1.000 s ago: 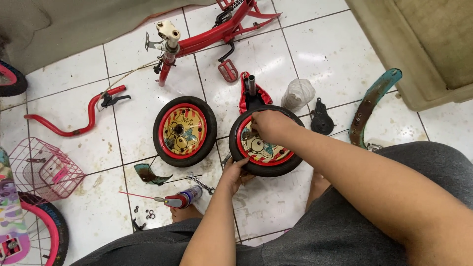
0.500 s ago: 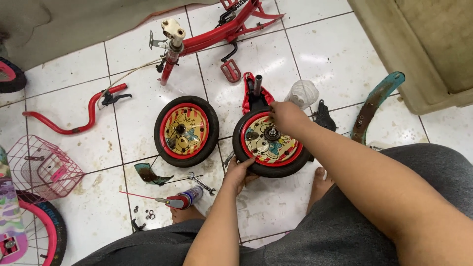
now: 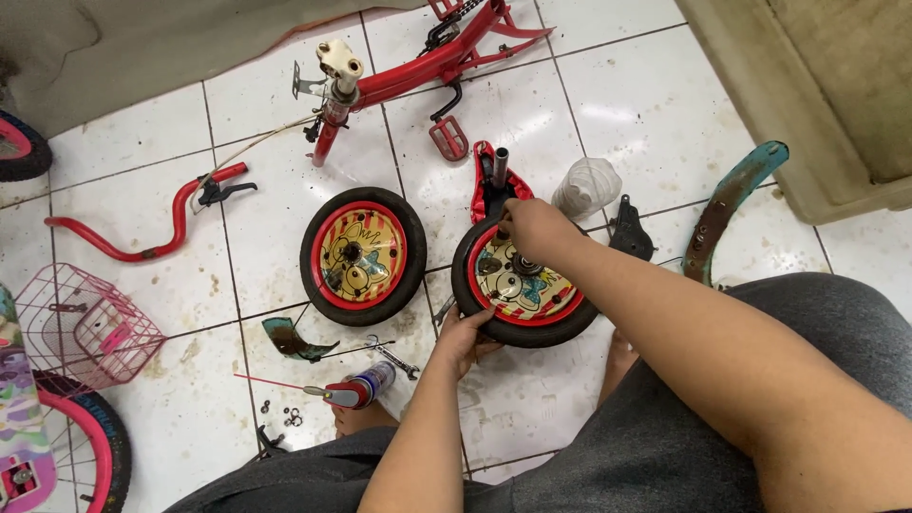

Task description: Applying grease to the axle and bearings of a small bicycle wheel for maintenance.

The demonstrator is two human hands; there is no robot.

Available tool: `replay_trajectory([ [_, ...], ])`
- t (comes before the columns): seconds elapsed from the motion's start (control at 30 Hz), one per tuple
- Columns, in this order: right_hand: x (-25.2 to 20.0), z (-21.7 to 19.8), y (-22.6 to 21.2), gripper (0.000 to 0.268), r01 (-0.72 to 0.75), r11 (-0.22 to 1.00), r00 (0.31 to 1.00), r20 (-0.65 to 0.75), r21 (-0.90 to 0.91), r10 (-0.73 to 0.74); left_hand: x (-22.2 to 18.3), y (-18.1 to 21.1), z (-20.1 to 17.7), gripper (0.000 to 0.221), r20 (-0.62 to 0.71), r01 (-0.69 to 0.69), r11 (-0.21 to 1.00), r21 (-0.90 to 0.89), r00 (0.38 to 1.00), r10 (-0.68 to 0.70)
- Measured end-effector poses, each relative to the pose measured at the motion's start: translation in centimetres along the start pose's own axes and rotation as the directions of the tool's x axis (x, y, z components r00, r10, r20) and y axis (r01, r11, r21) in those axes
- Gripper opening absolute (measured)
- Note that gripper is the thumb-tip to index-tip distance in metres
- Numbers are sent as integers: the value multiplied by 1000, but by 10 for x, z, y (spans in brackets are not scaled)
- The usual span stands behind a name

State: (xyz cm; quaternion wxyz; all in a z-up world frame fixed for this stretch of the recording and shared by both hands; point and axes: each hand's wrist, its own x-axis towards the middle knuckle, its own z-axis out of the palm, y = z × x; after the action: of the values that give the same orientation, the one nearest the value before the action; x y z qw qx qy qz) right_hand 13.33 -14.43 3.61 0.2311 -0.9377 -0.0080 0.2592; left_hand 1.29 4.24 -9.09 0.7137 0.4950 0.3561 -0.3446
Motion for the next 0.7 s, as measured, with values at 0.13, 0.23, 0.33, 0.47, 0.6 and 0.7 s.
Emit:
replay_trajectory([
  [0.13, 1, 8, -7, 27, 64, 987, 997, 33, 147, -69, 3, 0, -6, 80, 5, -1, 1000, 15, 1000, 1],
  [0.23, 11, 12, 8, 27, 48, 994, 998, 23, 97, -50, 5, -4, -10, 85, -11, 16, 1000, 24, 1000, -16],
  [0.33, 17, 12, 16, 27, 25, 995, 999, -26, -96, -28, 3, 0, -8, 87, -3, 19, 1000, 17, 1000, -19],
  [0.47, -6, 8, -13, 29, 107, 994, 993, 48, -9, -106, -3, 2, -5, 87, 1, 11, 999, 38, 1000, -11],
  [0.6, -7, 5, -14, 27, 96, 979, 991, 79, 179, -112, 7, -2, -9, 87, 0, 9, 999, 33, 1000, -9],
  [0.7, 22, 17, 17, 23, 82, 995, 996, -16, -64, -83, 10, -4, -10, 88, -4, 16, 999, 40, 1000, -16],
])
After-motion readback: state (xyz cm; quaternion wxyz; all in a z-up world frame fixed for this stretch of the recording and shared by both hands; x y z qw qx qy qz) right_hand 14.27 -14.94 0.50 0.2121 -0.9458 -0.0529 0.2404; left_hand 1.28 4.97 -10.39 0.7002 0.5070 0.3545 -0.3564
